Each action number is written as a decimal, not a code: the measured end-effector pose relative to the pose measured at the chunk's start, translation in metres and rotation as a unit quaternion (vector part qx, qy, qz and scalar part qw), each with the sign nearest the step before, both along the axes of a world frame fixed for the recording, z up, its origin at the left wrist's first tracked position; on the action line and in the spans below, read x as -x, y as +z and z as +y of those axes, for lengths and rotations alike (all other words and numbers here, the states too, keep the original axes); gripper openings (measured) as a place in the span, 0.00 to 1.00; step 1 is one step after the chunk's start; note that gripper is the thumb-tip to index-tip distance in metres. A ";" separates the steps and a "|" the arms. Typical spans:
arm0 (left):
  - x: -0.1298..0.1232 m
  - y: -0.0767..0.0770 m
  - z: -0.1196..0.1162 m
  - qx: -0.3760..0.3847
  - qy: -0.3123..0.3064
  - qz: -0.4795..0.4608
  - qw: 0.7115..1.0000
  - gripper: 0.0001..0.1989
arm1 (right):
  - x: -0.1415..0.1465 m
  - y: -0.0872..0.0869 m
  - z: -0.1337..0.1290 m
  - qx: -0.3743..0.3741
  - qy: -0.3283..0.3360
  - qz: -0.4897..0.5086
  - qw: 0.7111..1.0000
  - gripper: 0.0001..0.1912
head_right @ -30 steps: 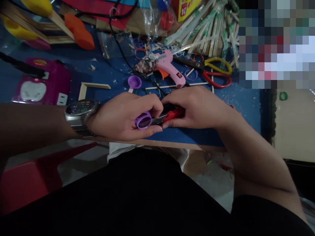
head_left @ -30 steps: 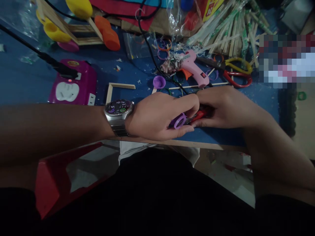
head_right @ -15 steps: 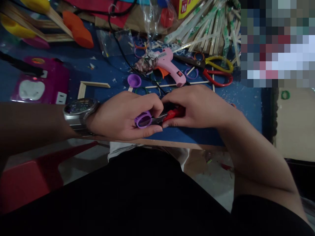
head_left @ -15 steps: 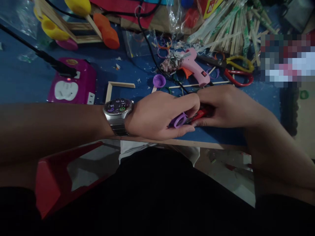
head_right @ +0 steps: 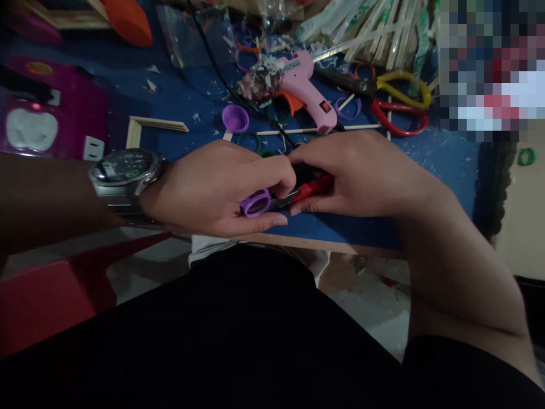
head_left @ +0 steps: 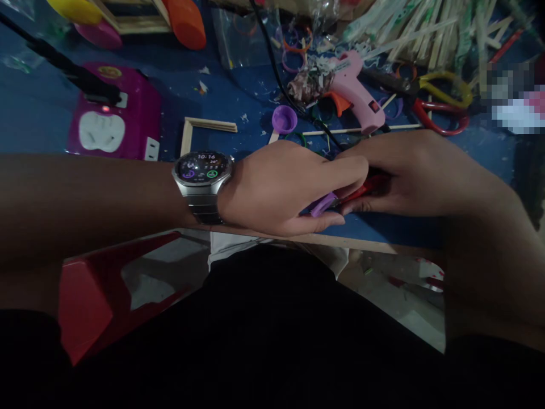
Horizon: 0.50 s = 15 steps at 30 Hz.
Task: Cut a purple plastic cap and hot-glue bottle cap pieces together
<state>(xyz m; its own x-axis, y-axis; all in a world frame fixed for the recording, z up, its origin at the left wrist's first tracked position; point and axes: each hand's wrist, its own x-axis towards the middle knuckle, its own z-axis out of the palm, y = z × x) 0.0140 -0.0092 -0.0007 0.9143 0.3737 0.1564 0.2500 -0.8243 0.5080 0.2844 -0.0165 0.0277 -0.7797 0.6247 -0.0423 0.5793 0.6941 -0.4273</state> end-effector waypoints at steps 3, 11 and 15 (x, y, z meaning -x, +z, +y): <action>0.000 -0.004 0.001 0.014 -0.006 -0.017 1.000 0.13 | 0.001 0.001 -0.001 -0.007 -0.005 -0.016 1.000 0.24; 0.000 -0.004 0.001 0.009 -0.016 -0.007 1.000 0.15 | -0.001 0.001 0.000 -0.006 0.005 -0.010 1.000 0.26; -0.001 -0.002 0.001 -0.001 -0.016 0.012 1.000 0.16 | 0.000 0.004 0.000 -0.001 0.004 -0.017 1.000 0.25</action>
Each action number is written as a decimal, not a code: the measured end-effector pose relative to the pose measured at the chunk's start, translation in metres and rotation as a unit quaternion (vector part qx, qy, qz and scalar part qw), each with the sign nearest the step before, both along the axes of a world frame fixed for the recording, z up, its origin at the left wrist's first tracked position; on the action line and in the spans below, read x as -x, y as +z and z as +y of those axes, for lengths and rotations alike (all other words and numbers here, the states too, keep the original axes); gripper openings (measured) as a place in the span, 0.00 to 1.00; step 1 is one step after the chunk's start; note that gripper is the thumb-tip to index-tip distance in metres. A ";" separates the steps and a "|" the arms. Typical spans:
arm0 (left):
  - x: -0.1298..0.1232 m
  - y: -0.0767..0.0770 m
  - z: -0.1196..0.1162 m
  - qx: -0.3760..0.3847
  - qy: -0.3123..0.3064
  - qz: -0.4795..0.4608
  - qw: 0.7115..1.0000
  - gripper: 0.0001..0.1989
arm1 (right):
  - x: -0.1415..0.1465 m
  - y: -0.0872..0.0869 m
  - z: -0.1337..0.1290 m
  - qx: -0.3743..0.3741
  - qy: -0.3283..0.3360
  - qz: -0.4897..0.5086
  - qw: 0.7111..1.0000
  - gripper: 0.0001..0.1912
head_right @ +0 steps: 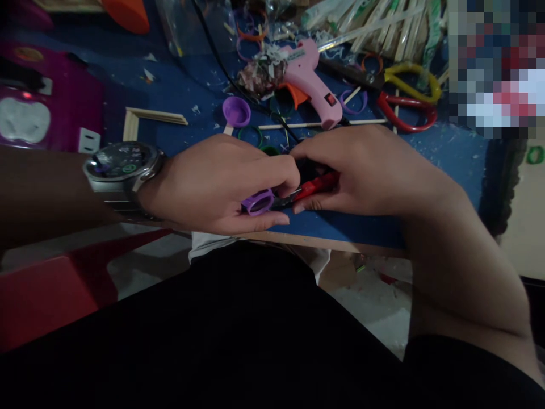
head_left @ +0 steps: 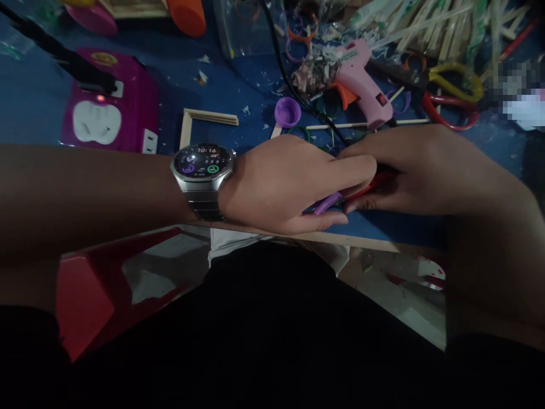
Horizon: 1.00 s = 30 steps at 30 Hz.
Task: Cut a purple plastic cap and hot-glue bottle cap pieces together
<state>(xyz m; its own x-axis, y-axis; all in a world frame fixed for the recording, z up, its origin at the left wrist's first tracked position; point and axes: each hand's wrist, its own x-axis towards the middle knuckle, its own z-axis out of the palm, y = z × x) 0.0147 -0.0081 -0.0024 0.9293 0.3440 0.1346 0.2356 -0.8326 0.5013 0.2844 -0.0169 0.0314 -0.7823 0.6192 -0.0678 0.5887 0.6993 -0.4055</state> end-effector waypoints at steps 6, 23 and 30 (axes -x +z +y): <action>0.000 0.002 0.000 -0.023 -0.007 0.001 1.000 0.19 | 0.002 0.000 -0.001 -0.002 -0.006 -0.004 1.000 0.23; -0.001 0.004 0.000 0.011 -0.013 0.016 1.000 0.15 | 0.002 0.001 -0.003 -0.013 -0.013 -0.028 0.999 0.24; -0.001 0.003 -0.001 0.006 -0.014 -0.006 1.000 0.15 | -0.001 0.001 -0.004 -0.037 -0.005 -0.055 0.998 0.25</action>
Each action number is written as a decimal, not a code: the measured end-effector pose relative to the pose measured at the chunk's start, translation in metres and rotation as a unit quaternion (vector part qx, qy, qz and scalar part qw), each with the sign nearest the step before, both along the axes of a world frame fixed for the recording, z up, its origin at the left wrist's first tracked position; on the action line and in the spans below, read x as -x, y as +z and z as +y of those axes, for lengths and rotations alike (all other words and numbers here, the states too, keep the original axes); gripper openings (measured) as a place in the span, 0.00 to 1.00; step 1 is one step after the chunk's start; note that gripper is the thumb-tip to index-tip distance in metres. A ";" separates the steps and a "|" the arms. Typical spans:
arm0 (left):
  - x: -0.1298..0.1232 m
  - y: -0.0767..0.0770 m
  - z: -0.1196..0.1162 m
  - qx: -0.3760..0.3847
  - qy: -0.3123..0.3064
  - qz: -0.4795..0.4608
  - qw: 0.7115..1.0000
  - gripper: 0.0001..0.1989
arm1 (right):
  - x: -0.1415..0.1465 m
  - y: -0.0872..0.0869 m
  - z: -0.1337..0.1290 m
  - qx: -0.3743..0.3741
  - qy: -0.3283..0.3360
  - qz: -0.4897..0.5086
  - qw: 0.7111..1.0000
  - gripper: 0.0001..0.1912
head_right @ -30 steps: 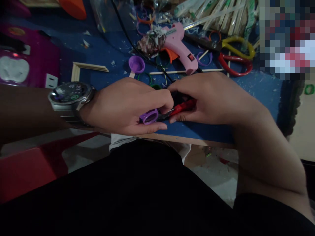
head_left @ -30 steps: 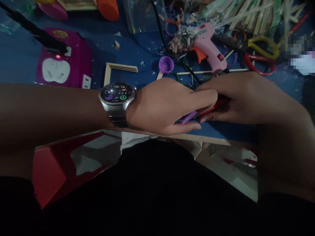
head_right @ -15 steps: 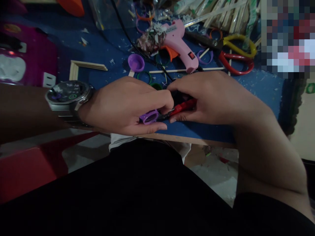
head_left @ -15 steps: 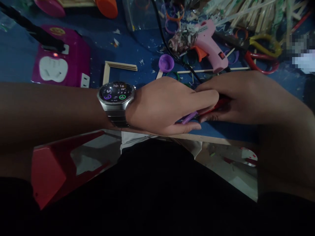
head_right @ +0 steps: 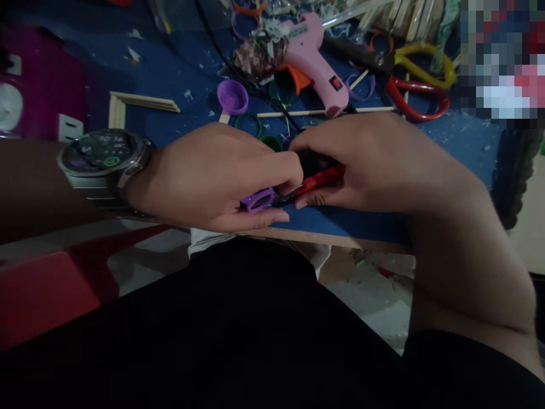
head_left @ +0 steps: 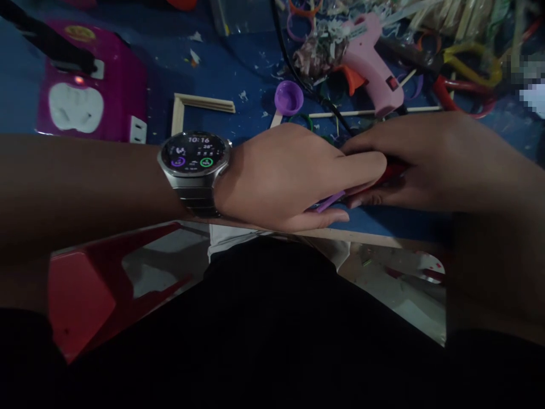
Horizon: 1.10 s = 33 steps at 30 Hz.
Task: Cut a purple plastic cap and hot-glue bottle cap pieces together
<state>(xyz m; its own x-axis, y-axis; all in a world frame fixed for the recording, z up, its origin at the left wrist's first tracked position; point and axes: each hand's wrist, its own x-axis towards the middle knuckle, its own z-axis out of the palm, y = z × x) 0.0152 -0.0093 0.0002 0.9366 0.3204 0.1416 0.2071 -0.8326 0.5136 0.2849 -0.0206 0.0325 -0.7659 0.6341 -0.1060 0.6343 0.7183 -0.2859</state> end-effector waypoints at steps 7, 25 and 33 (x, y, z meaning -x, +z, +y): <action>0.000 0.000 0.000 -0.002 -0.004 0.011 1.000 0.15 | -0.001 -0.001 0.001 -0.003 0.002 0.008 1.000 0.26; 0.001 0.000 -0.001 0.059 0.071 -0.085 0.992 0.19 | 0.001 -0.005 0.004 0.014 0.023 0.111 0.993 0.25; 0.001 0.001 -0.002 0.055 0.111 -0.136 0.983 0.14 | -0.002 -0.007 0.004 -0.031 0.031 0.105 0.993 0.35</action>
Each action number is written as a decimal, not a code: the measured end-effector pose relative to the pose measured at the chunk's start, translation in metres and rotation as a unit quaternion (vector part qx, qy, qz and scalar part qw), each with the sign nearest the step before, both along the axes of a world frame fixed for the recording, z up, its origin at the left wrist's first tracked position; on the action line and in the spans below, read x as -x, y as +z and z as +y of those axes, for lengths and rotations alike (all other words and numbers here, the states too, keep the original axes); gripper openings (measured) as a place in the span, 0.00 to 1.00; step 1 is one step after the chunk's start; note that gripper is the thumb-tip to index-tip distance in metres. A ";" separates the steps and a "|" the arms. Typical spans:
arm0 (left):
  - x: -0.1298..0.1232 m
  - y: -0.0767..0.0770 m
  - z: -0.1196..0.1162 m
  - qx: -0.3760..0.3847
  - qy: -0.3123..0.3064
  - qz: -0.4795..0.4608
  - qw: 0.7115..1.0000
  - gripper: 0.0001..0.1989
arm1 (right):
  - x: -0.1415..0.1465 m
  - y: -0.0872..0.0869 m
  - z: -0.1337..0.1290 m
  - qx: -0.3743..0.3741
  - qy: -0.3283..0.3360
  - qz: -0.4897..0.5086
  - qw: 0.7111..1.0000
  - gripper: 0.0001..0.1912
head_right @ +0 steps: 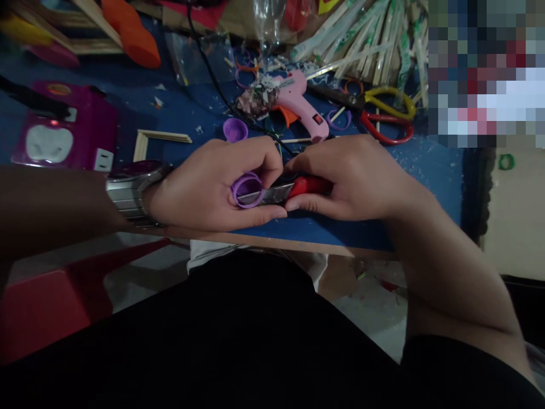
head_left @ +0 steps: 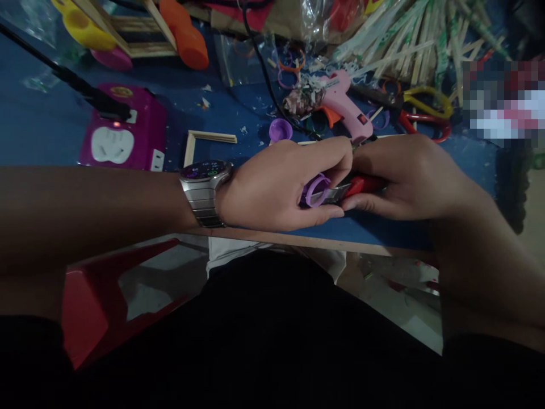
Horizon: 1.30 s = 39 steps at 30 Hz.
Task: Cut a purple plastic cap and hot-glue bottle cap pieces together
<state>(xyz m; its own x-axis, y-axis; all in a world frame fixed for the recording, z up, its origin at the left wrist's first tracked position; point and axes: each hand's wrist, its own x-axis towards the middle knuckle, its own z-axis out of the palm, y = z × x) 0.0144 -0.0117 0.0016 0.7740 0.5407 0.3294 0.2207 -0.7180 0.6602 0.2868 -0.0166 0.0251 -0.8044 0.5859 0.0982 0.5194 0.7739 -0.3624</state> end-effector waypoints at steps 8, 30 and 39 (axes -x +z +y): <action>-0.001 -0.002 -0.001 0.024 0.012 -0.017 0.999 0.15 | 0.001 0.003 0.000 0.017 -0.007 -0.013 1.000 0.32; 0.001 0.004 0.000 -0.025 -0.074 0.140 0.987 0.12 | 0.003 0.003 0.000 0.059 0.010 0.012 0.998 0.28; 0.001 0.003 0.000 -0.044 -0.074 0.150 0.985 0.15 | 0.001 -0.001 0.002 0.056 0.018 0.013 0.998 0.28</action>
<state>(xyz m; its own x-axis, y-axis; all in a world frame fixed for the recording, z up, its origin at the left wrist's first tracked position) 0.0137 -0.0116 0.0047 0.9122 0.3935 0.1147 0.2839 -0.8084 0.5156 0.2857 -0.0145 0.0239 -0.8236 0.5645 0.0550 0.4807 0.7463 -0.4605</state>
